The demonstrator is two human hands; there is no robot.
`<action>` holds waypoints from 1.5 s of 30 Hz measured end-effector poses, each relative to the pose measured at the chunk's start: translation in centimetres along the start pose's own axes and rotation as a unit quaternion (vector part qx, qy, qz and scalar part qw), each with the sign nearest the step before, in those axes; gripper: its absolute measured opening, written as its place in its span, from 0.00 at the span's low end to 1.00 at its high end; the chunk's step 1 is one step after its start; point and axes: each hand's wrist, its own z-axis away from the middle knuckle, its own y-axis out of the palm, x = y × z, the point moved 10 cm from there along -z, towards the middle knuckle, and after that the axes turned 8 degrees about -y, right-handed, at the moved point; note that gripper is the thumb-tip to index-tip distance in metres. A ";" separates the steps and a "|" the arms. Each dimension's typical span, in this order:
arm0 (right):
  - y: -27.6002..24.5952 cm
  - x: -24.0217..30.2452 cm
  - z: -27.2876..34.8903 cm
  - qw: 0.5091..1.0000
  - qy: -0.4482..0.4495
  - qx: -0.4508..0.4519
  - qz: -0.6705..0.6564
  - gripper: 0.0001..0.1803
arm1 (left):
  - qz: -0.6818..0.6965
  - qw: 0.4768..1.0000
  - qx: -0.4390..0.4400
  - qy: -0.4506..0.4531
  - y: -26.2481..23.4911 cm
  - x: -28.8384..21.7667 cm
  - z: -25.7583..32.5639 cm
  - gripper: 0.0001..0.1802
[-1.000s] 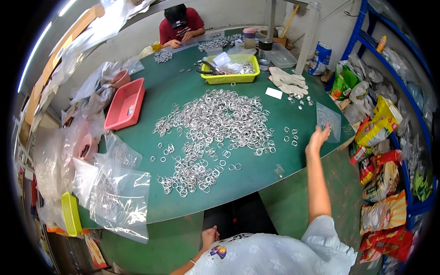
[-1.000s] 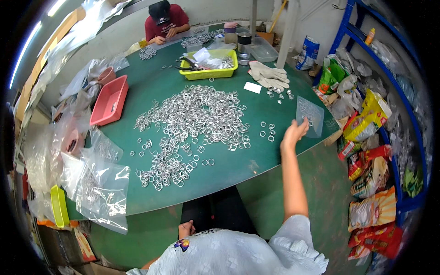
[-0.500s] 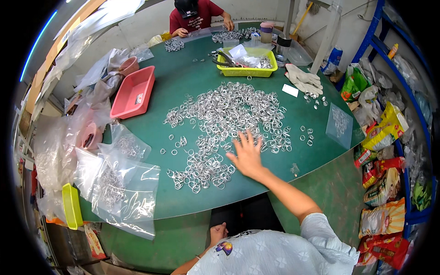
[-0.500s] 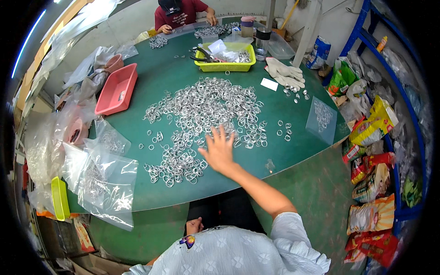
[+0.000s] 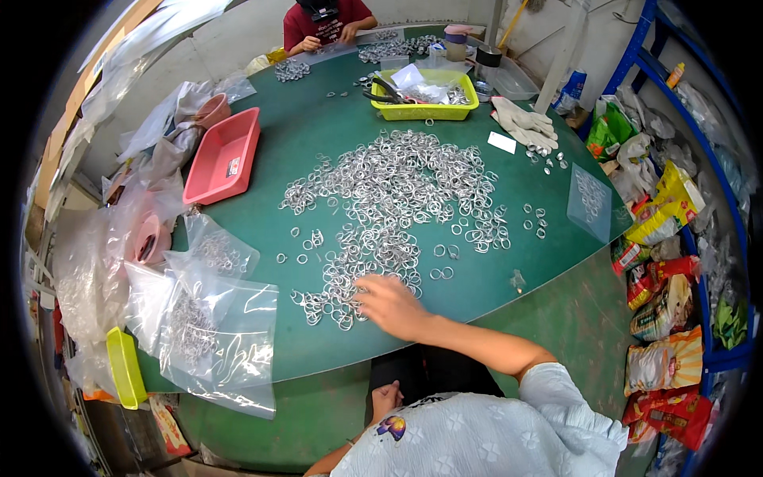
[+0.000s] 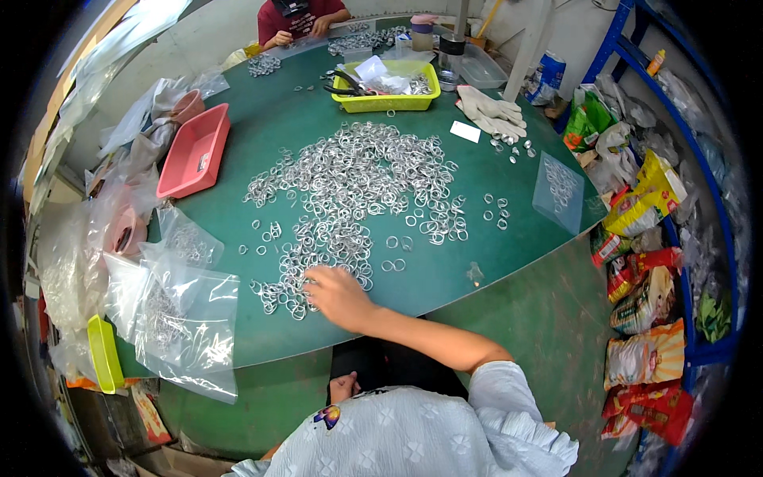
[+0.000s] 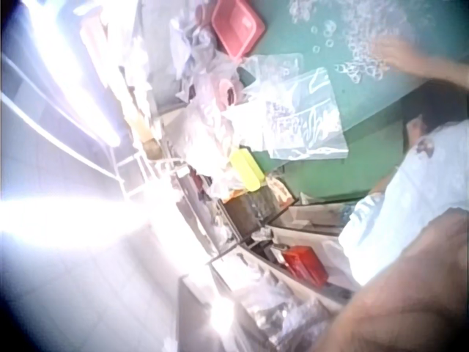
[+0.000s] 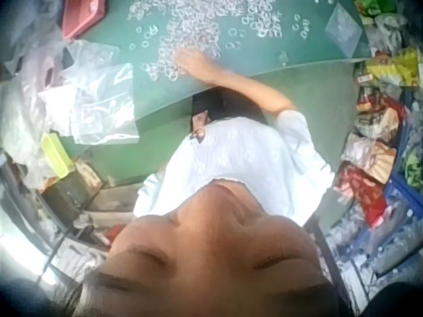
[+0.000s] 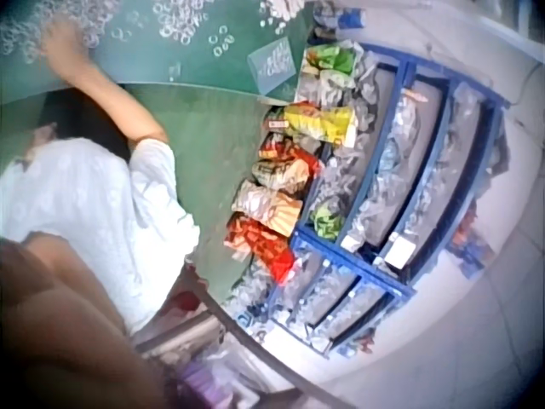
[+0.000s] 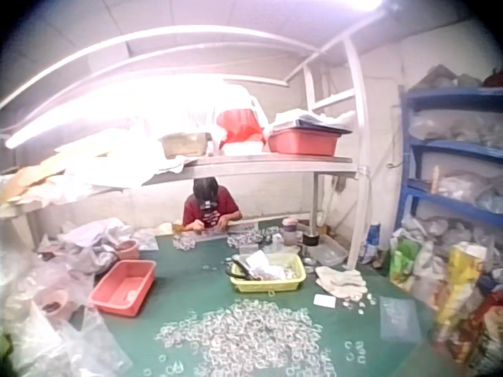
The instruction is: The person sorts small metal rings by hand on a green work table and places them into plastic bags.
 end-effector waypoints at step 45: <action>0.3 -8.0 -1.8 0.988 0.102 0.117 0.025 0.25 | 0.462 0.816 0.286 0.199 5.0 -37.9 -7.2 0.24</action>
